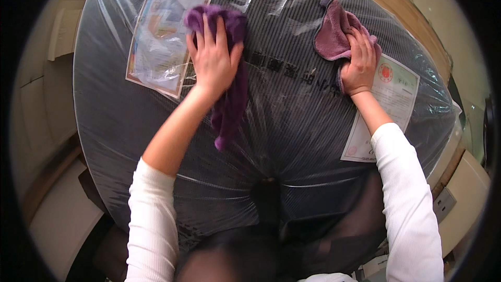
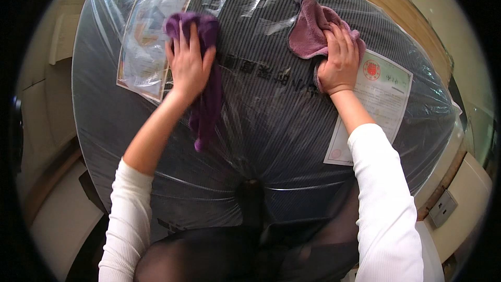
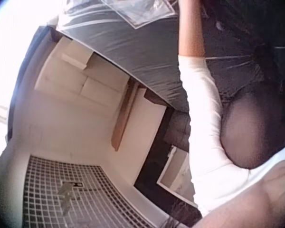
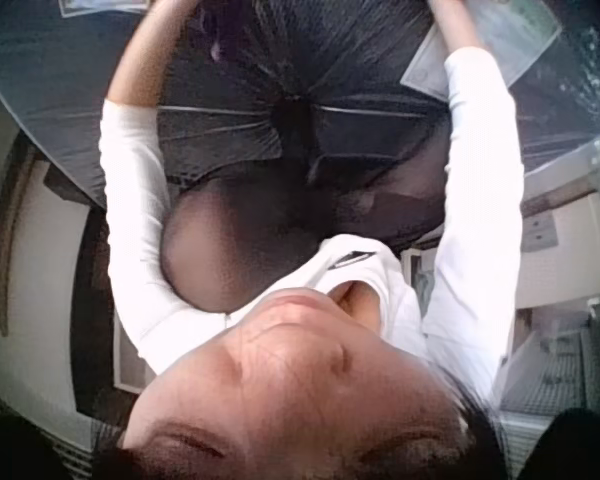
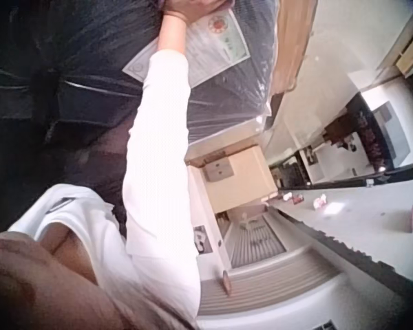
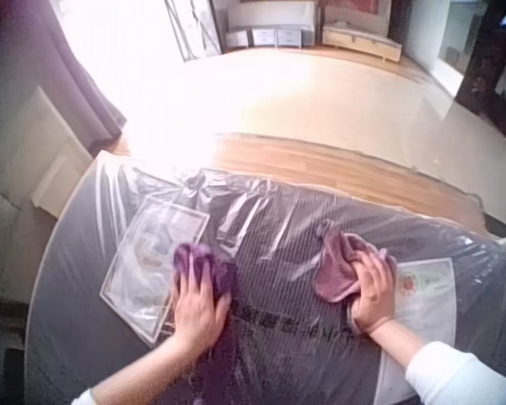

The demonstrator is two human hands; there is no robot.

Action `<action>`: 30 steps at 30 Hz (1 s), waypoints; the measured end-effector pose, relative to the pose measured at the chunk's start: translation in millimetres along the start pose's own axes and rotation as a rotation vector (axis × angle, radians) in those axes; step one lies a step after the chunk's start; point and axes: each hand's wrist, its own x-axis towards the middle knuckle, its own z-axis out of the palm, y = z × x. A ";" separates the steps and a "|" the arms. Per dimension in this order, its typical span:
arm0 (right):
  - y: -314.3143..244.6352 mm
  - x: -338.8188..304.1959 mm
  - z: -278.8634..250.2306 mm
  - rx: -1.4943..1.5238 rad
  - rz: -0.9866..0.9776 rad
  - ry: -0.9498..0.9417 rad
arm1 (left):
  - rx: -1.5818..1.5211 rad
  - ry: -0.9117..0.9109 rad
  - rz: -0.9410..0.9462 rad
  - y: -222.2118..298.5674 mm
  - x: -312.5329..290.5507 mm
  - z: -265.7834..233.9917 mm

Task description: The person wipes the surface of a plastic-wrapped mattress with two purple cloths, moving methodically across the top and sides. The person adjusts the cloths and continues wiping around printed labels and packaging seams.

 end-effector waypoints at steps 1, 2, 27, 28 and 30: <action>-1.8 0.7 1.2 0.001 -0.006 0.002 | 0.047 0.019 -0.056 -7.1 18.4 7.0; -1.6 0.7 0.8 -0.002 -0.011 0.002 | 0.066 0.041 -0.060 -15.9 31.5 11.5; -153.0 -1.8 -27.5 0.311 -0.161 -0.315 | -0.034 -0.013 -0.213 -109.1 -79.3 -27.5; -168.5 -20.5 -17.4 0.439 -0.237 -0.349 | -0.039 -0.016 -0.215 -103.7 -75.0 -25.7; -192.8 -33.8 -10.5 0.512 -0.384 -0.408 | -0.013 -0.059 -0.246 -101.1 -75.4 -21.8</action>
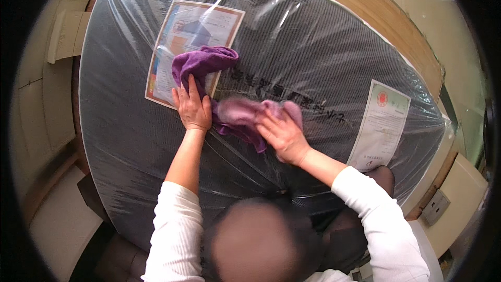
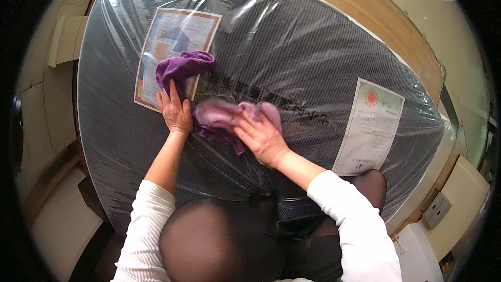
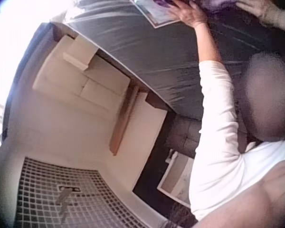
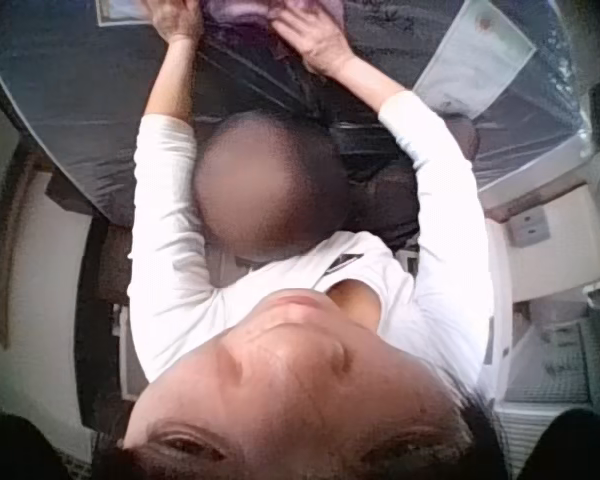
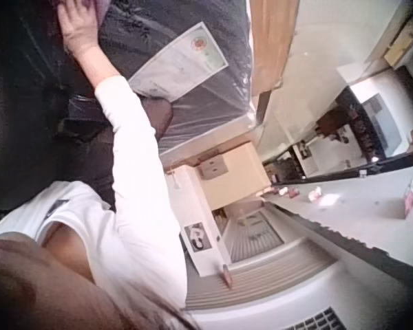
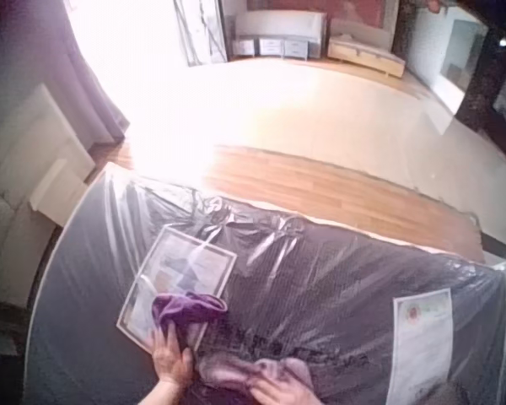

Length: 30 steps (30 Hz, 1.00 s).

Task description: The person wipes the surface of a plastic-wrapped mattress with two purple cloths, moving methodically across the top and sides. The person adjusts the cloths and continues wiping around printed labels and packaging seams.

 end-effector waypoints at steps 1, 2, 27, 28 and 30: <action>-7.7 8.5 -5.9 -0.067 -0.044 -0.043 | 0.018 -0.017 -0.015 0.2 0.5 0.2; 8.3 11.3 -3.8 -0.044 -0.165 -0.038 | 0.024 -0.033 -0.031 0.6 1.3 0.8; 36.7 78.6 -15.6 -0.173 -0.286 -0.172 | -0.098 -0.043 -0.038 2.1 3.8 -7.3; 44.2 86.7 -22.5 -0.152 -0.349 -0.198 | -0.086 -0.043 -0.043 0.4 2.3 -9.1; 76.9 101.4 -34.2 -0.273 -0.344 -0.232 | -0.075 -0.036 -0.051 -1.8 1.7 -7.7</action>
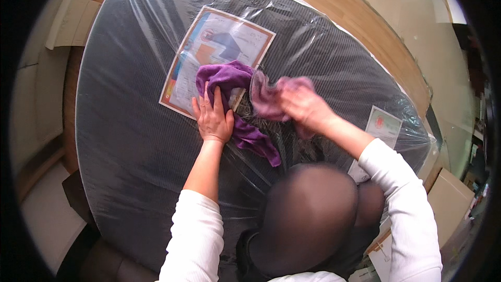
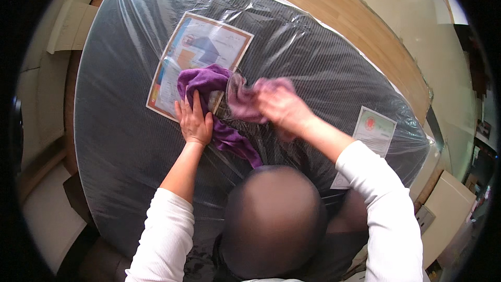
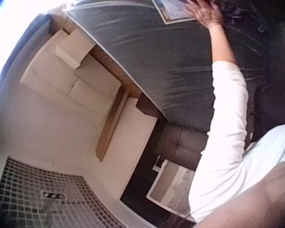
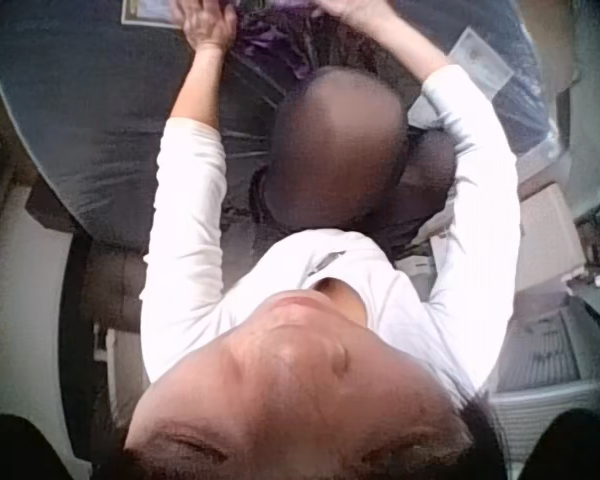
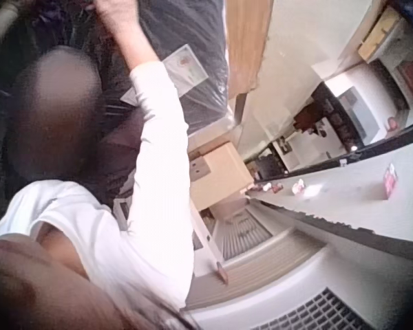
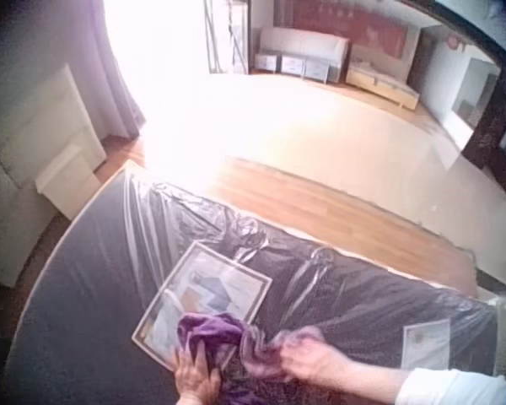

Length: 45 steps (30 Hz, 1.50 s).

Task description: The person wipes the surface of a plastic-wrapped mattress with two purple cloths, moving methodically across the top and sides. The person adjusts the cloths and continues wiping around printed labels and packaging seams.

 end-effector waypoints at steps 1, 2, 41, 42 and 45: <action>22.3 -6.4 3.4 -0.078 0.114 0.032 | -0.015 -0.002 0.006 2.1 1.4 2.0; 37.3 -1.7 -2.5 -0.104 0.272 0.057 | -0.016 -0.008 0.004 -0.3 -0.3 1.4; 43.7 30.4 -84.2 -0.018 -0.183 -0.996 | -0.071 0.094 -0.008 1.4 -3.2 -5.1; 47.4 30.2 -78.5 -0.015 -0.170 -1.001 | -0.063 0.083 -0.009 3.3 -1.8 -6.3; 49.5 9.0 -71.2 -0.050 -0.231 -0.807 | -0.040 0.122 0.017 3.8 -1.2 -3.8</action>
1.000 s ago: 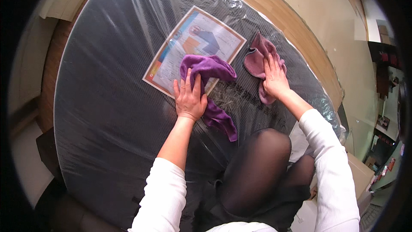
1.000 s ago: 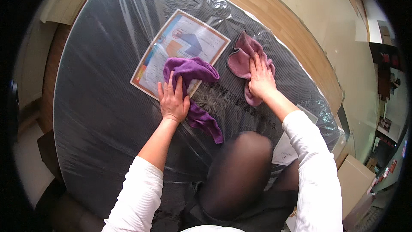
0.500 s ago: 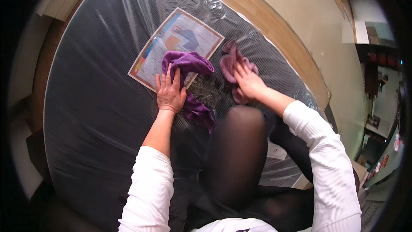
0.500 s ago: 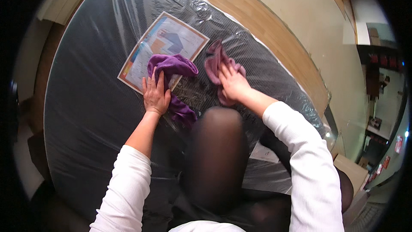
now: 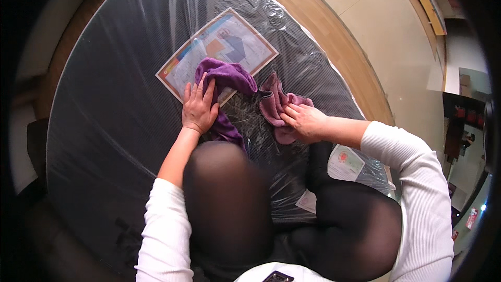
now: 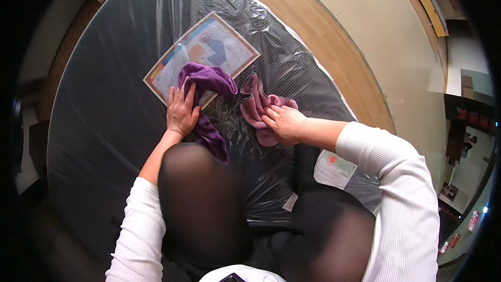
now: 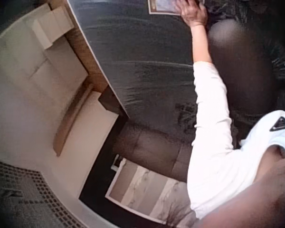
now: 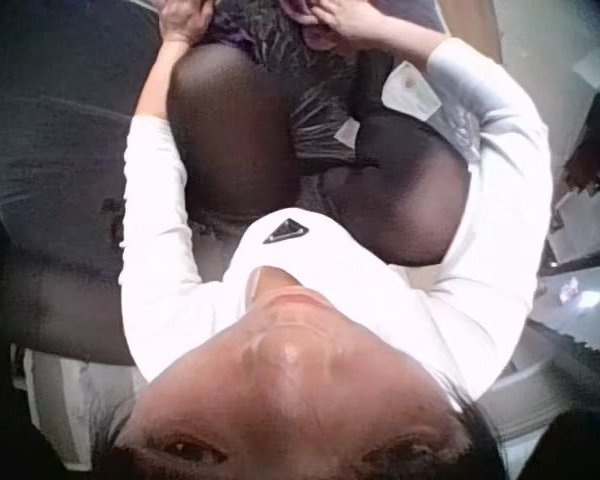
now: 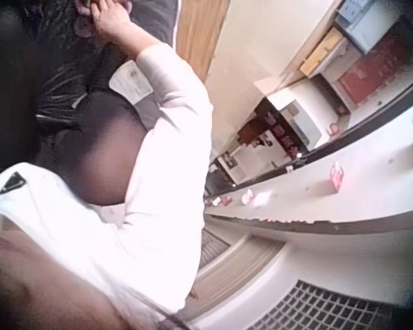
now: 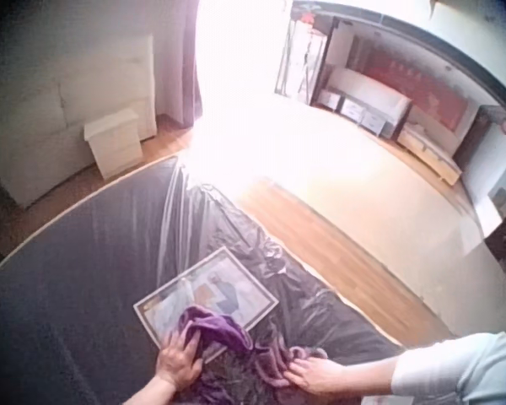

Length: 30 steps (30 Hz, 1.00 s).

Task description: The person wipes the surface of a plastic-wrapped mattress with two purple cloths, moving methodically across the top and sides. The person adjusts the cloths and continues wiping around printed labels and packaging seams.

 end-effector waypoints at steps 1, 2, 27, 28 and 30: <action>-1.5 -7.6 8.2 -0.043 -0.018 0.096 | -0.012 -0.036 -0.005 0.7 -1.0 0.8; -0.9 -9.0 11.1 -0.007 -0.015 0.093 | -0.015 -0.070 -0.013 -2.1 -2.3 -1.8; 72.8 17.7 35.9 0.212 -0.253 0.599 | -0.086 -0.105 0.204 138.7 191.0 75.1; 78.4 18.9 32.6 0.179 -0.286 0.602 | -0.040 -0.095 0.190 131.0 183.6 64.6; 86.5 25.0 29.0 0.117 -0.320 0.566 | 0.018 -0.116 0.165 110.8 160.0 49.5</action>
